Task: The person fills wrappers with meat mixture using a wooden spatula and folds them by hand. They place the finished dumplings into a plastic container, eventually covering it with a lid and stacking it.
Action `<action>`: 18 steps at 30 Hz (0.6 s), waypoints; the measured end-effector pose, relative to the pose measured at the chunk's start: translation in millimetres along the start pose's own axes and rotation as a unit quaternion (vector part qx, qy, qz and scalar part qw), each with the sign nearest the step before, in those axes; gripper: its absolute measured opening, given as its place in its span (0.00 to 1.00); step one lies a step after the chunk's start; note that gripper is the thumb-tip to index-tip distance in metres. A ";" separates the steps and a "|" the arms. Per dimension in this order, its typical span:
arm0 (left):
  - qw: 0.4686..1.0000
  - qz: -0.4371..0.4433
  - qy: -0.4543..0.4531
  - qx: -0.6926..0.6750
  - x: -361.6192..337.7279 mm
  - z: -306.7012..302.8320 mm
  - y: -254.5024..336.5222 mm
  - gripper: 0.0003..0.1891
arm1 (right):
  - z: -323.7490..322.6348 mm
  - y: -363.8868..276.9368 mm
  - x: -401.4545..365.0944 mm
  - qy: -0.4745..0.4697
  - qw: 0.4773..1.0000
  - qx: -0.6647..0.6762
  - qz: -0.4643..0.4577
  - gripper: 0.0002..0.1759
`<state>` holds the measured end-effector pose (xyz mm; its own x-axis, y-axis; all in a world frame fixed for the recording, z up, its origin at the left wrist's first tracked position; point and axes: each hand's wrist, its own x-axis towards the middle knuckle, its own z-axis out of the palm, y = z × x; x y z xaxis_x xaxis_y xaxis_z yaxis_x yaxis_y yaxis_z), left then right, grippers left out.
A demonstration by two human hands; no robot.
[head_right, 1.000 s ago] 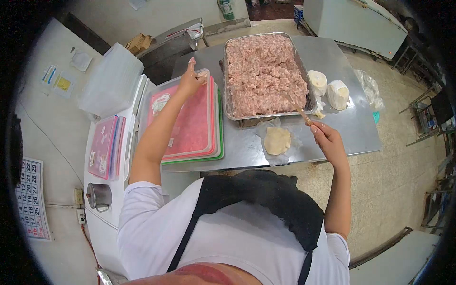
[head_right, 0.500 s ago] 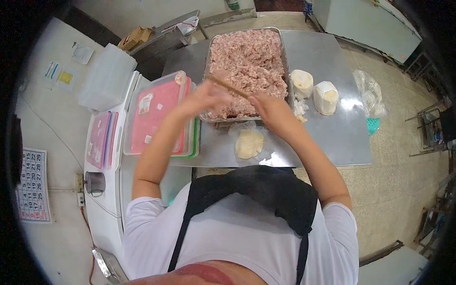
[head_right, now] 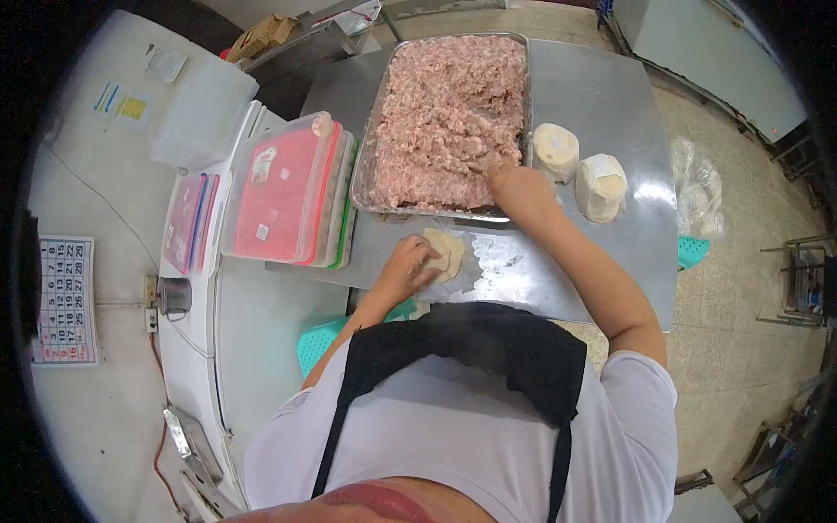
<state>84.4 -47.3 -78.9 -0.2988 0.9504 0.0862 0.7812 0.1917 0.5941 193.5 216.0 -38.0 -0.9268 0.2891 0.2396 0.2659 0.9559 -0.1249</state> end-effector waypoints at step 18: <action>0.884 -0.185 0.076 -0.423 -2.9 -21.4 -36.5 0.16 | -51.6 -25.9 -1.6 -0.041 0.994 -0.022 -0.099 0.09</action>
<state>45.0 -62.3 -83.8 -0.5685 0.8050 -0.1699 -0.0553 0.1687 0.9841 201.8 193.5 14.5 -0.9802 0.0912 0.1760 0.0854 0.9955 -0.0402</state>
